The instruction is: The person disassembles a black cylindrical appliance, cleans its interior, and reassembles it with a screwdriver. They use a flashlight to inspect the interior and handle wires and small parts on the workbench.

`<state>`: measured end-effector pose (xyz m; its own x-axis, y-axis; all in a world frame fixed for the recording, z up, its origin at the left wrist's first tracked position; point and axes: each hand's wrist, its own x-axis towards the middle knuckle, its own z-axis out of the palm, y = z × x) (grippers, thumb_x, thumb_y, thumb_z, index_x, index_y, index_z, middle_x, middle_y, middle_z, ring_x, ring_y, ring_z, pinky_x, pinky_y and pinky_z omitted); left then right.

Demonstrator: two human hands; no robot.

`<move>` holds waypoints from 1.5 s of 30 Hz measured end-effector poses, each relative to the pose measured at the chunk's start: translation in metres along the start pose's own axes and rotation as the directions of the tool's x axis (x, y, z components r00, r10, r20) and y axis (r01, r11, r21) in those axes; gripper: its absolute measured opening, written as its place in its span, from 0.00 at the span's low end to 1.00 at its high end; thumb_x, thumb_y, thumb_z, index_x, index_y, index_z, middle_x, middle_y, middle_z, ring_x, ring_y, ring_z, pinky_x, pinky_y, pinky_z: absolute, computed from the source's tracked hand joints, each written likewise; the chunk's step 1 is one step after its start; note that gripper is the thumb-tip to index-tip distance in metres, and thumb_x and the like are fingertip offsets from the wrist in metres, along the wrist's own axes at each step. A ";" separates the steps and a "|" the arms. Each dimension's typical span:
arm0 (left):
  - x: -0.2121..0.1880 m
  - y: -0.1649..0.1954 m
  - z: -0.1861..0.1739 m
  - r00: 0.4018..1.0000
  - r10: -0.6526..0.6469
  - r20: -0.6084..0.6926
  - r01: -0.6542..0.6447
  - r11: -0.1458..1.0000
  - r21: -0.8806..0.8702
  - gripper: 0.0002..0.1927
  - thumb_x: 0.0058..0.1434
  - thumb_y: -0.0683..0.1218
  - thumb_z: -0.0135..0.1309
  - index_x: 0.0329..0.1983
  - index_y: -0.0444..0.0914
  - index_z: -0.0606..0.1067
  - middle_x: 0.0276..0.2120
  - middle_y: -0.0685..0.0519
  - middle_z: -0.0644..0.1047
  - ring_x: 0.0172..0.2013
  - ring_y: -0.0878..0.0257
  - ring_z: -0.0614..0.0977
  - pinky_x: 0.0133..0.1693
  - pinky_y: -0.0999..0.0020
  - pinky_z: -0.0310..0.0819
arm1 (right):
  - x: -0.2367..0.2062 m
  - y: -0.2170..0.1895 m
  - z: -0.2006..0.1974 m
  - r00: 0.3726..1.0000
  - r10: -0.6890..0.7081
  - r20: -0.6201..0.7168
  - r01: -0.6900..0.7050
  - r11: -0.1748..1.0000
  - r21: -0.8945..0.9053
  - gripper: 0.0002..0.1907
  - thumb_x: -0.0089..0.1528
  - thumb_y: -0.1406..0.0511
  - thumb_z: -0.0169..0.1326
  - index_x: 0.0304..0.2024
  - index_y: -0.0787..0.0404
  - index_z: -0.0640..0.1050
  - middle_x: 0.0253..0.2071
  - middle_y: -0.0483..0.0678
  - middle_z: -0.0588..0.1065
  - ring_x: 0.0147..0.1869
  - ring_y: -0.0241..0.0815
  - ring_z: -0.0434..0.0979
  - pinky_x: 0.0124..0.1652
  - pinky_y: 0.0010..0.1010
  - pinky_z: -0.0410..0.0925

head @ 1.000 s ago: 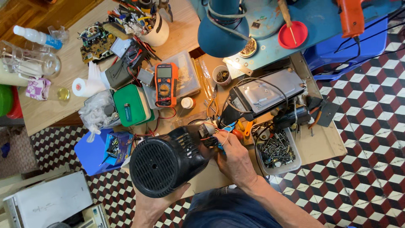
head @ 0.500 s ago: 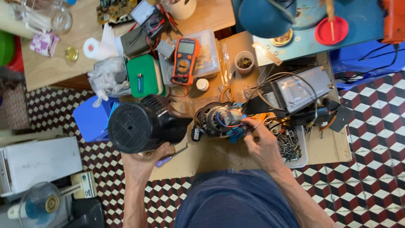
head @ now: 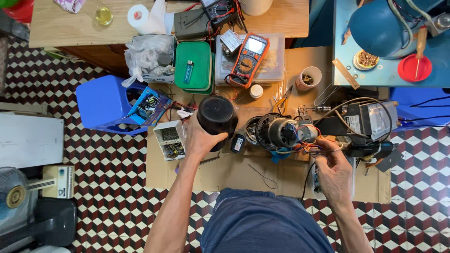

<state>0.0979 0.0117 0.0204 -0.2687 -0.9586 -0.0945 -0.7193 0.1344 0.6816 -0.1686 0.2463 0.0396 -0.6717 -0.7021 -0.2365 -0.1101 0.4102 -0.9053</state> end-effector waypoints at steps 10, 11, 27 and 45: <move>0.067 -0.054 0.010 0.813 -0.427 0.395 0.306 0.891 0.335 0.71 0.34 0.67 0.72 0.73 0.28 0.52 0.62 0.33 0.72 0.60 0.42 0.75 0.62 0.54 0.68 | -0.067 0.015 -0.008 0.944 0.151 -0.293 -0.079 0.966 0.245 0.21 0.65 0.74 0.44 0.61 0.74 0.70 0.55 0.56 0.75 0.53 0.42 0.79 0.52 0.29 0.71; 0.067 -0.056 0.009 0.811 -0.423 0.405 0.305 0.896 0.324 0.70 0.34 0.67 0.72 0.74 0.30 0.52 0.62 0.33 0.72 0.60 0.42 0.75 0.62 0.54 0.69 | -0.066 0.019 -0.013 0.931 0.177 -0.320 -0.074 0.948 0.309 0.21 0.65 0.73 0.45 0.61 0.75 0.70 0.57 0.57 0.75 0.53 0.43 0.80 0.52 0.30 0.71; -0.044 0.130 0.076 0.936 0.288 0.202 -0.223 0.930 -0.292 0.27 0.65 0.54 0.53 0.61 0.33 0.73 0.59 0.39 0.76 0.60 0.46 0.76 0.61 0.56 0.67 | 0.045 0.093 -0.052 0.952 0.255 0.168 -0.271 0.456 0.847 0.11 0.60 0.70 0.58 0.45 0.67 0.77 0.42 0.51 0.80 0.49 0.43 0.78 0.56 0.36 0.68; -0.042 0.168 0.102 0.791 0.510 0.338 -0.500 0.857 -0.122 0.38 0.49 0.48 0.71 0.63 0.37 0.70 0.59 0.43 0.75 0.62 0.46 0.74 0.61 0.55 0.68 | 0.084 0.060 -0.027 1.000 0.024 0.017 -0.030 0.851 0.524 0.20 0.56 0.66 0.67 0.49 0.66 0.79 0.46 0.46 0.79 0.47 0.39 0.78 0.49 0.33 0.73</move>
<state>-0.0767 0.0997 0.0652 -0.7961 -0.6045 0.0273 -0.4038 0.5643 0.7201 -0.2515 0.2272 -0.0254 -0.6615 -0.7018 -0.2643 0.3101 0.0649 -0.9485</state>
